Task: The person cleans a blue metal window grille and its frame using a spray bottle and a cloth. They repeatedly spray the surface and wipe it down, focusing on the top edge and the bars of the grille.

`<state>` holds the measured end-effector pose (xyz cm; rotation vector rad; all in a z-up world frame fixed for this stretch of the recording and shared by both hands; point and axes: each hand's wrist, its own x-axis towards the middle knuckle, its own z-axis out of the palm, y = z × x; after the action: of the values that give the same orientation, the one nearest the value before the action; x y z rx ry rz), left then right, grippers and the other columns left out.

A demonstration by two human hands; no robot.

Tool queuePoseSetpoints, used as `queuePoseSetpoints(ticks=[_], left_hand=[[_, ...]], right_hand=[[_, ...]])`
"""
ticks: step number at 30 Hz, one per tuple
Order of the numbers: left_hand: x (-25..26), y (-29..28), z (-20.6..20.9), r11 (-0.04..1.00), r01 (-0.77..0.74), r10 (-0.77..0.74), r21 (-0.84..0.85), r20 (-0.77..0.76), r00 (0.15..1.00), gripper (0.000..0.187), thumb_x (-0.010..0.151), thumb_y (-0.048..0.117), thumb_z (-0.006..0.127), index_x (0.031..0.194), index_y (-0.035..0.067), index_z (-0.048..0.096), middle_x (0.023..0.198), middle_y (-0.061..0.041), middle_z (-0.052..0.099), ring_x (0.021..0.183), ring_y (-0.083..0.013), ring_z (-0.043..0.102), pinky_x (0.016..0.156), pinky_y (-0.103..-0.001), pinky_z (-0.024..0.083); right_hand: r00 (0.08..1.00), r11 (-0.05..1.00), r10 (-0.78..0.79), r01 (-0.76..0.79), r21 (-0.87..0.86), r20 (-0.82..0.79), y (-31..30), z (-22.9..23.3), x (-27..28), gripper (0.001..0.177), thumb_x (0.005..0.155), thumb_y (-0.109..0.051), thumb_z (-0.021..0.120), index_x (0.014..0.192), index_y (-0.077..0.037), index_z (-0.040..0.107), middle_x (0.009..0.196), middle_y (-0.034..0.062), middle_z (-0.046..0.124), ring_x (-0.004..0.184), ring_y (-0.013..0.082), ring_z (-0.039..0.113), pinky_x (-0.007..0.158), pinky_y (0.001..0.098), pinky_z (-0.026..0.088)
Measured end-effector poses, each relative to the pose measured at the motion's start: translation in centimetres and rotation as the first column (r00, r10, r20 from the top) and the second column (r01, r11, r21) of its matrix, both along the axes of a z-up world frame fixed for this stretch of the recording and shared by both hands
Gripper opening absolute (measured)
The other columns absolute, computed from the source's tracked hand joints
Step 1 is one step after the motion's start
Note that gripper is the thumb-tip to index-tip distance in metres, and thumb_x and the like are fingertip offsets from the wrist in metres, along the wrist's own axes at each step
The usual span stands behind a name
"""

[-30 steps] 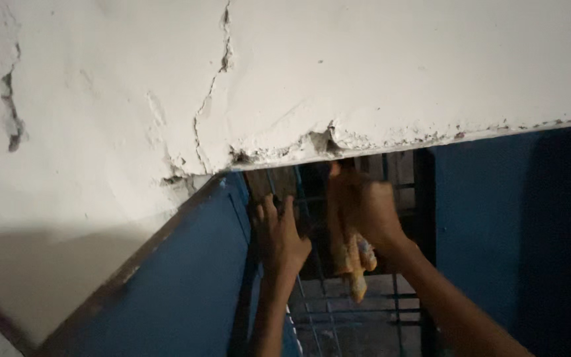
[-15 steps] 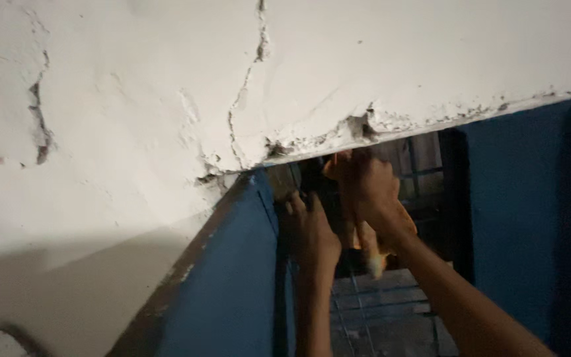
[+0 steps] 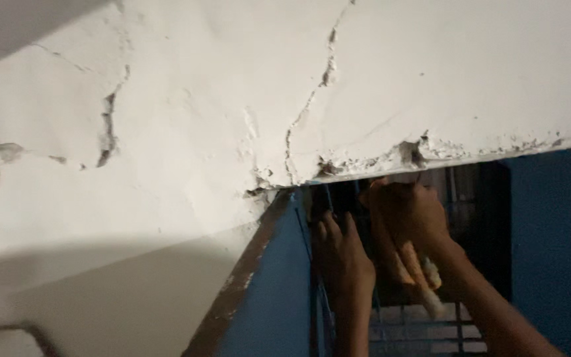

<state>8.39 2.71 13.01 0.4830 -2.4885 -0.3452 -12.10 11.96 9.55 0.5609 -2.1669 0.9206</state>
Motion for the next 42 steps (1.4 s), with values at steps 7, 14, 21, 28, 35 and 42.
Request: queuePoseSetpoints(ticks=[7, 14, 21, 28, 35, 42], left_hand=[[1.7, 0.0, 0.3, 0.998, 0.057, -0.055, 0.039, -0.056, 0.997, 0.062, 0.096, 0.002, 0.054, 0.155, 0.009, 0.037, 0.166, -0.020, 0.021, 0.150, -0.0418, 0.023, 0.123, -0.050, 0.022], [-0.3, -0.4, 0.5, 0.991, 0.071, -0.073, 0.112, 0.012, 0.997, 0.073, 0.090, -0.001, 0.061, 0.155, 0.011, 0.031, 0.171, -0.020, 0.008, 0.152, -0.0424, 0.008, 0.121, -0.054, 0.014], [1.0, 0.0, 0.4, 0.992, 0.090, -0.085, 0.084, -0.060, 0.995, 0.075, 0.086, 0.005, 0.070, 0.154, 0.008, 0.036, 0.165, -0.022, 0.017, 0.150, -0.0436, 0.017, 0.121, -0.051, 0.021], [0.6, 0.1, 0.3, 0.999, 0.050, -0.050, 0.006, -0.081, 0.996, 0.065, 0.089, 0.004, 0.066, 0.150, 0.008, 0.042, 0.161, -0.022, 0.027, 0.148, -0.0434, 0.026, 0.121, -0.050, 0.028], [-0.1, -0.1, -0.1, 0.998, 0.064, -0.063, 0.005, -0.048, 0.997, 0.073, 0.089, 0.011, 0.069, 0.155, 0.009, 0.038, 0.166, -0.023, 0.021, 0.148, -0.0442, 0.020, 0.120, -0.055, 0.021], [-2.5, 0.6, -3.9, 0.991, 0.008, -0.076, -0.135, -0.506, 0.859, 0.061, 0.082, 0.009, 0.070, 0.140, 0.006, 0.053, 0.157, -0.027, 0.032, 0.145, -0.0451, 0.028, 0.118, -0.054, 0.025]], right_hand=[[0.961, 0.959, 0.244, -0.260, 0.117, 0.131, 1.8, 0.6, -1.0, 0.034, 0.087, -0.019, 0.069, 0.117, -0.003, 0.071, 0.112, 0.0215, 0.074, 0.098, 0.0389, 0.075, 0.077, 0.0459, 0.062], [0.985, 0.980, -0.091, 0.062, 0.188, 0.147, 0.8, 0.7, 0.9, 0.036, 0.079, -0.024, 0.077, 0.109, -0.004, 0.076, 0.110, 0.0202, 0.076, 0.105, 0.0380, 0.074, 0.086, 0.0421, 0.063], [1.000, 0.999, 0.020, -0.019, 0.043, 0.000, 0.2, 0.0, 2.2, 0.027, 0.088, -0.022, 0.064, 0.109, -0.007, 0.073, 0.096, 0.0238, 0.073, 0.092, 0.0457, 0.070, 0.077, 0.0528, 0.058], [0.993, 0.991, 0.120, -0.119, -0.053, 0.019, 1.2, -0.2, 3.1, 0.026, 0.079, -0.017, 0.068, 0.101, -0.006, 0.075, 0.093, 0.0262, 0.072, 0.091, 0.0464, 0.070, 0.074, 0.0513, 0.059], [0.983, 0.978, 0.185, -0.183, -0.102, 0.014, 0.8, -0.8, 3.1, 0.020, 0.095, -0.015, 0.068, 0.112, -0.005, 0.073, 0.102, 0.0247, 0.074, 0.094, 0.0441, 0.071, 0.075, 0.0484, 0.058], [0.975, 0.906, 0.221, -0.204, -0.370, 0.003, 5.7, 0.0, 11.6, 0.040, 0.086, -0.012, 0.068, 0.126, -0.010, 0.069, 0.105, 0.0155, 0.076, 0.085, 0.0268, 0.077, 0.068, 0.0366, 0.061]])
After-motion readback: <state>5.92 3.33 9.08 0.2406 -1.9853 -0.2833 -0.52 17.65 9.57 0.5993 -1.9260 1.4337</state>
